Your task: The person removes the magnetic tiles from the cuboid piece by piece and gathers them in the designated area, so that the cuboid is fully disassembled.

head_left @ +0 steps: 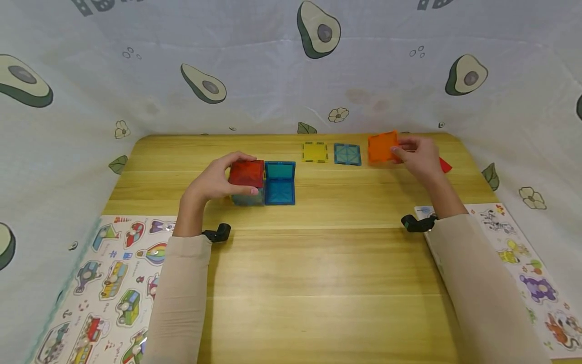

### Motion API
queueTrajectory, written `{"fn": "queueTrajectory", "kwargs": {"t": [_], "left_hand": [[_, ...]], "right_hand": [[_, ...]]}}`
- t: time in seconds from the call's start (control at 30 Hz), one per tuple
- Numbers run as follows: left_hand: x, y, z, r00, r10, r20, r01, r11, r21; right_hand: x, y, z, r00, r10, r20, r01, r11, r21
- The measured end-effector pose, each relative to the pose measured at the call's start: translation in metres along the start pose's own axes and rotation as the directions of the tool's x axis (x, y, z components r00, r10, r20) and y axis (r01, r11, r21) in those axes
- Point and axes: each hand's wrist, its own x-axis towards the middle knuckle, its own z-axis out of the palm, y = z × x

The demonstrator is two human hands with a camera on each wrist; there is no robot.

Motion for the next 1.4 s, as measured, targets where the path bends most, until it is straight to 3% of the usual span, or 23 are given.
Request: {"fn": "queueTrajectory", "kwargs": {"t": [0.3,0.4,0.63,0.77,1.0,1.13,1.23,1.4], "left_hand": [[0.001,0.0,0.003,1.0,0.002,0.011,-0.002,1.0,-0.007],[0.001,0.001,0.002,1.0,-0.002,0.005,0.002,1.0,-0.001],[0.001,0.002,0.002,1.0,0.011,0.01,-0.011,1.0,-0.019],[0.001,0.002,0.002,1.0,0.003,0.004,-0.002,1.0,-0.028],[0.0,-0.002,0.0,1.0,0.004,0.0,-0.004,1.0,-0.01],[-0.001,-0.003,0.0,1.0,-0.002,-0.004,0.002,1.0,-0.001],[-0.001,-0.001,0.0,1.0,-0.009,-0.009,0.009,1.0,0.009],[0.0,0.002,0.0,1.0,-0.005,-0.015,0.006,1.0,0.029]], "right_hand": [[0.011,0.012,0.0,0.99,0.14,-0.019,-0.141,0.987,-0.078],[0.014,0.013,0.002,0.984,0.172,-0.037,-0.176,0.971,-0.163],[0.017,0.02,0.008,0.987,0.15,-0.051,-0.158,0.943,-0.293],[0.019,0.024,0.012,0.991,0.128,-0.046,-0.136,0.939,-0.315],[0.015,0.014,0.013,0.984,0.167,-0.056,-0.176,0.94,-0.293],[0.007,-0.001,0.016,0.99,0.122,-0.072,-0.136,0.957,-0.256],[0.0,-0.013,0.022,0.996,0.039,-0.078,-0.055,0.973,-0.225],[-0.014,-0.033,0.036,0.997,-0.071,-0.017,0.067,0.984,-0.167]]}}
